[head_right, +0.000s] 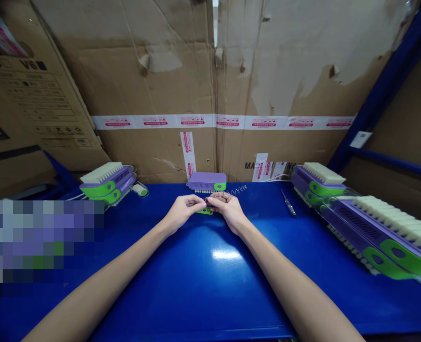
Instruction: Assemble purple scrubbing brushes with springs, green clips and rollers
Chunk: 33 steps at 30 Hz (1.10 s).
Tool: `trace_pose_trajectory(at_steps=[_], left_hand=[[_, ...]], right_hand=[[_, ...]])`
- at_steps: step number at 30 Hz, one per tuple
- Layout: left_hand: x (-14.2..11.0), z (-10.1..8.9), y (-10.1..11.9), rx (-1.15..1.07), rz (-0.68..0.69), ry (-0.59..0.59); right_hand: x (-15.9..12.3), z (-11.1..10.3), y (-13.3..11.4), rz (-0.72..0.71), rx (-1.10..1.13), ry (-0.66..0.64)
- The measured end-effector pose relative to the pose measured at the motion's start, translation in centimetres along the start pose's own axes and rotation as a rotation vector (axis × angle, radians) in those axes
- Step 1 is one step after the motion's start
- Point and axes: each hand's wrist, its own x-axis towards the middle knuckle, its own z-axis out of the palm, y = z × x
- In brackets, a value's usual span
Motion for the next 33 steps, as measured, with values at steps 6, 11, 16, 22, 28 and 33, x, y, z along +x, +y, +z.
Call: trace_pose_trajectory(at_steps=[6,11,16,22,28,33], left_hand=[[0.1,-0.1,0.2,-0.049,-0.035,0.077],[0.4,0.0,-0.1,0.001,0.013,0.157],[0.6,-0.1,-0.3,-0.001,-0.072,0.131],[0.5,0.4,-0.1,-0.073,-0.137,0.137],[0.3,0.7,0.6,-0.074,-0.183,0.179],[0.2,0.4,1.0,-0.079,-0.206,0.157]], right_hand=[[0.0,0.3,-0.2,-0.089,-0.081,0.028],[-0.3,0.9,-0.1,-0.195,-0.237,0.038],[-0.4,1.1,0.1,-0.280,-0.374,0.004],[-0.9,1.4,0.1,-0.460,-0.662,0.009],[-0.9,1.5,0.1,-0.452,-0.745,0.043],[-0.6,1.1,0.4,-0.437,-0.705,0.012]])
